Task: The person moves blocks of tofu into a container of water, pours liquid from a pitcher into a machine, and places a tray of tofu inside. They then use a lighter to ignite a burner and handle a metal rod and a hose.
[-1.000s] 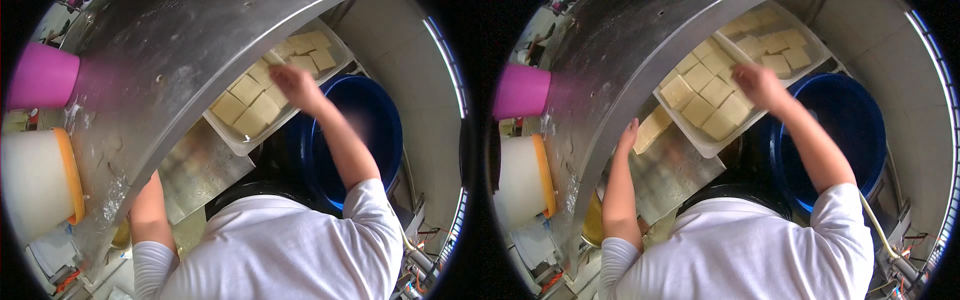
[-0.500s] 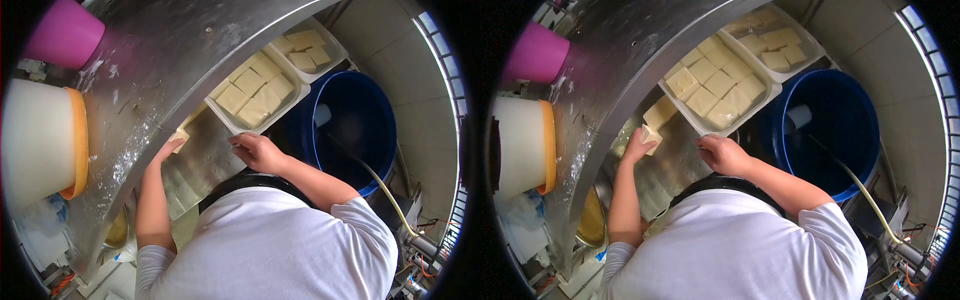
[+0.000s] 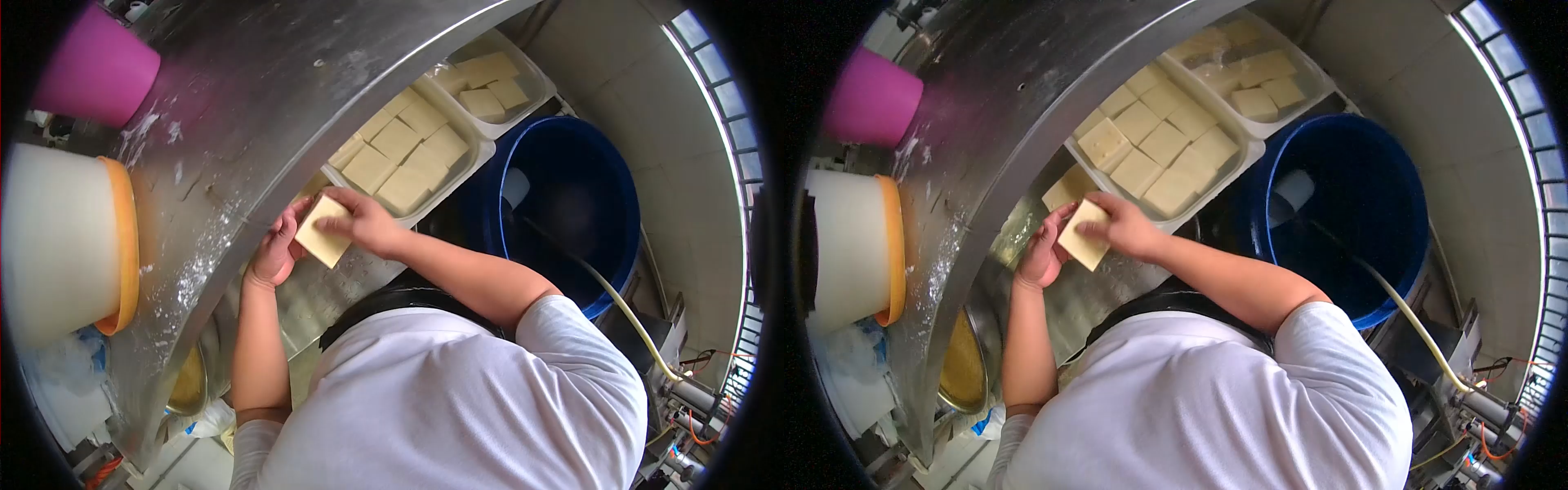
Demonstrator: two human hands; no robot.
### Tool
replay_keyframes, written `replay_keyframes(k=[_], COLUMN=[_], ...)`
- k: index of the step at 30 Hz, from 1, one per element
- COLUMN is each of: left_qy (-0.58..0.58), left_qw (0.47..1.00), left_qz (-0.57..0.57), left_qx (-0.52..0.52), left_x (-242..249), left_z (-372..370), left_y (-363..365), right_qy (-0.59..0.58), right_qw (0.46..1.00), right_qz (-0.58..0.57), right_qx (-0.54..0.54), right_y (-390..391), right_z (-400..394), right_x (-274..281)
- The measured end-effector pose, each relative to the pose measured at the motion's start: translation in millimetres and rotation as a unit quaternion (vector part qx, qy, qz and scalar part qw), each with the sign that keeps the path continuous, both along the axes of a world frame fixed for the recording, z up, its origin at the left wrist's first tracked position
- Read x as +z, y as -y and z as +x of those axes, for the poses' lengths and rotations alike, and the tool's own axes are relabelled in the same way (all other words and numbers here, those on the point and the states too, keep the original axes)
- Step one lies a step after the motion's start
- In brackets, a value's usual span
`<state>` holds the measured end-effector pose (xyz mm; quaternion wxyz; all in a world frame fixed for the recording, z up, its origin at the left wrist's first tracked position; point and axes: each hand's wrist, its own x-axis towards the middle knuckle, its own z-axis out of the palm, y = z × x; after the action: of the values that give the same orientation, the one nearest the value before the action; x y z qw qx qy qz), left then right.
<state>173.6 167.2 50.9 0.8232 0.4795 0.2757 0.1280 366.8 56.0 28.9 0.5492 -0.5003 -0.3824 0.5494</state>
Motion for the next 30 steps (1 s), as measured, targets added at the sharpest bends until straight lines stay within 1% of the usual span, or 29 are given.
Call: replay_keyframes(k=[1, 2, 3, 4, 5, 6, 7, 8, 9, 10, 11, 12, 13, 14, 15, 16, 17, 18, 19, 22, 23, 24, 26, 27, 28, 29, 30], left_qy=[0.0, -0.016, -0.032, -0.09, -0.091, -0.162, -0.23, -0.293, -0.351, -0.403, -0.403, -0.43, -0.457, -0.457, -0.419, -0.38, -0.381, -0.392, -0.404, -0.385, -0.373, -0.361, -0.348, -0.347, -0.345, -0.344, -0.342], left_qw=[1.0, 1.0, 0.998, 0.989, 0.989, 0.962, 0.919, 0.862, 0.79, 0.706, 0.706, 0.703, 0.698, 0.698, 0.698, 0.695, 0.695, 0.702, 0.707, 0.718, 0.723, 0.728, 0.734, 0.751, 0.769, 0.785, 0.802], left_qz=[-0.001, 0.025, 0.051, 0.109, 0.11, 0.212, 0.311, 0.405, 0.493, 0.572, 0.573, 0.562, 0.55, 0.55, 0.581, 0.61, 0.609, 0.594, 0.58, 0.579, 0.58, 0.581, 0.583, 0.56, 0.538, 0.515, 0.49], left_qx=[-0.004, 0.007, 0.018, 0.047, 0.046, 0.061, 0.076, 0.089, 0.1, 0.11, 0.108, 0.069, 0.031, 0.029, 0.0, -0.028, -0.027, -0.03, -0.034, -0.032, -0.032, -0.032, -0.031, -0.026, -0.022, -0.017, -0.012], left_x=[3.0, 5.6, 6.0, -0.2, -9.1, -21.3, -35.6, -50.1, -63.5, -75.9, -85.7, -94.4, -105.8, -133.2, -168.5, -179.5, -189.8, -180.1, -173.0, -134.2, -117.0, -106.4, -98.5, -100.9, -103.9, -106.8, -109.8], left_z=[6.5, 13.9, 20.3, 22.8, 24.3, 23.9, 22.8, 22.2, 22.2, 22.3, 22.7, 23.6, 22.7, 15.8, 6.2, 4.0, -1.1, 1.1, 1.4, 3.2, 6.3, 7.9, 8.3, 7.2, 7.0, 7.0, 6.3], left_y=[-1.4, -4.7, -8.7, -17.5, -30.6, -46.5, -63.5, -81.4, -99.0, -114.0, -126.3, -137.8, -149.6, -166.2, -183.2, -187.2, -188.8, -175.3, -163.7, -122.0, -107.7, -97.6, -88.9, -87.8, -86.6, -85.5, -84.2], right_qy=[-0.131, -0.217, -0.222, -0.216, -0.21, -0.198, -0.185, -0.166, -0.146, -0.147, -0.089, -0.031, -0.031, 0.004, 0.04, 0.04, 0.292, 0.41, 0.523, 0.515, 0.473, 0.453, 0.405, 0.378, 0.381, 0.399, 0.409], right_qw=[0.99, 0.97, 0.968, 0.965, 0.961, 0.964, 0.966, 0.969, 0.972, 0.972, 0.973, 0.97, 0.97, 0.976, 0.981, 0.981, 0.944, 0.903, 0.845, 0.849, 0.873, 0.885, 0.908, 0.921, 0.92, 0.901, 0.888], right_qz=[-0.056, -0.091, -0.087, -0.091, -0.095, -0.069, -0.043, -0.038, -0.034, -0.034, -0.061, -0.089, -0.089, -0.077, -0.065, -0.066, -0.031, -0.012, 0.008, 0.048, 0.038, 0.034, 0.022, 0.016, 0.016, 0.018, 0.019], right_qx=[-0.017, -0.065, -0.079, -0.115, -0.15, -0.162, -0.174, -0.176, -0.179, -0.181, -0.203, -0.224, -0.225, -0.202, -0.177, -0.177, -0.152, -0.128, -0.114, -0.112, -0.109, -0.107, -0.1, -0.095, -0.095, -0.171, -0.208], right_y=[-2.3, -6.0, -10.7, -17.3, -25.5, -33.5, -42.2, -53.1, -64.6, -75.5, -86.9, -98.2, -109.9, -121.1, -129.4, -135.2, -140.8, -145.9, -151.1, -163.1, -165.5, -164.5, -160.5, -157.6, -153.7, -147.5, -136.6], right_z=[11.3, 21.7, 37.2, 53.7, 71.5, 90.7, 109.5, 127.8, 144.0, 154.8, 162.2, 168.3, 172.7, 174.8, 176.7, 178.6, 179.9, 180.8, 181.8, 181.7, 183.9, 185.6, 189.2, 190.0, 188.0, 183.3, 175.0], right_x=[3.7, 6.5, 3.7, 5.7, 8.2, 10.8, 11.7, 9.4, 7.0, 4.7, 1.2, -1.9, -11.6, -28.0, -42.1, -51.6, -60.5, -72.2, -84.2, -114.3, -118.2, -117.9, -113.1, -106.5, -100.9, -96.9, -87.3])
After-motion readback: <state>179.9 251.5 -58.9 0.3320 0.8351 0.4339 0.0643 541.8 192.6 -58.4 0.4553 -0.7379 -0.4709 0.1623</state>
